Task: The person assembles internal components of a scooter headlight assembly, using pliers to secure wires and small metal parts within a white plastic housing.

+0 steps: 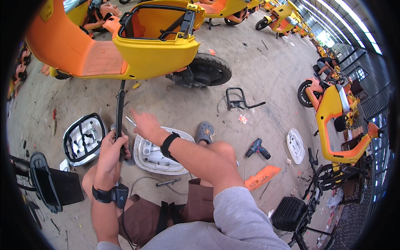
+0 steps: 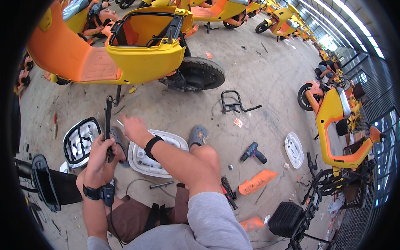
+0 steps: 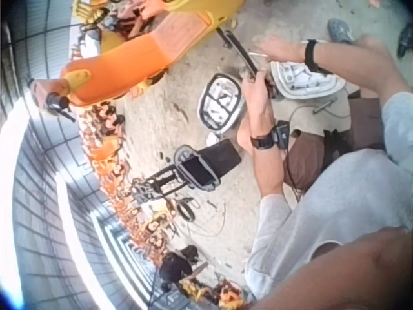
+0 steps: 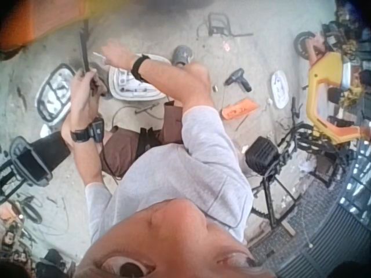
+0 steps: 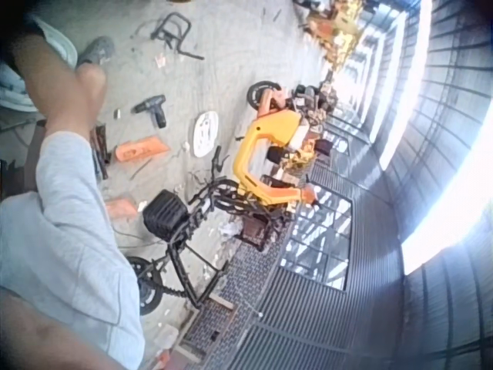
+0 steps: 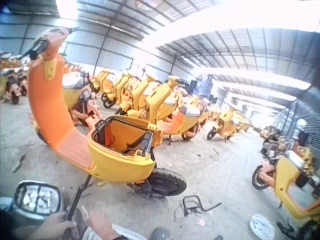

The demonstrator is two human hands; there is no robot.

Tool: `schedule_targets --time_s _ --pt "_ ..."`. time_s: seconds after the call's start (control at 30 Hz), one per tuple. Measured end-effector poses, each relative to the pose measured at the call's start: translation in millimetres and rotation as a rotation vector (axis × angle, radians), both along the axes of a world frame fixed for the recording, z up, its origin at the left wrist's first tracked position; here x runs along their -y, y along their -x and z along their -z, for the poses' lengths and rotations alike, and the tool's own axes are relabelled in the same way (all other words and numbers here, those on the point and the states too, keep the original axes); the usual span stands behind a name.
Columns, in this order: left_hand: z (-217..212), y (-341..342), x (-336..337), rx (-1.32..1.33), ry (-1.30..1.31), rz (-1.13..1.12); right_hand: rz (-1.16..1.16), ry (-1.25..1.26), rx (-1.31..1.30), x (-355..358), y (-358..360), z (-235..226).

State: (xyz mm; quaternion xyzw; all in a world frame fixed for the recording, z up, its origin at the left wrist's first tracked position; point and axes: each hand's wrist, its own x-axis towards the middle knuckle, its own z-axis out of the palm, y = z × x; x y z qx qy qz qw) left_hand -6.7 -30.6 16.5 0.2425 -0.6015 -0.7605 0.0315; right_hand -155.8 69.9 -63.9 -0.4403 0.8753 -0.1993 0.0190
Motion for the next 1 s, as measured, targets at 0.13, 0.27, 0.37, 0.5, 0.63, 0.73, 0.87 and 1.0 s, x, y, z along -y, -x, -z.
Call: schedule_targets --time_s 0.13,0.27,0.37,0.5,0.63,0.73,0.87,1.0 --pt "-6 0 -4 0.015 -0.025 -0.025 -0.166 -0.07 -0.021 -7 3 -1" --pt "-11 4 -8 0.011 -0.013 -0.013 -0.32 -0.07 -0.135 -16 18 14" --pt "-13 0 -7 0.024 -0.021 -0.039 -0.37 -0.266 0.02 -17 20 1" --pt "-11 -2 -6 0.02 -0.023 -0.044 -0.284 -0.374 0.01 -21 26 1" --pt "-4 -1 -3 0.016 -0.011 -0.018 -0.043 -0.264 0.199 -17 32 14" --pt "-9 -2 -5 0.027 0.005 -0.024 0.025 -0.156 0.311 -15 33 18" --pt "-15 1 -9 0.019 -0.018 -0.017 -0.152 -0.058 0.341 -17 36 29" --pt "-13 1 -9 0.013 -0.056 -0.036 -0.316 -0.17 0.294 -16 25 16"
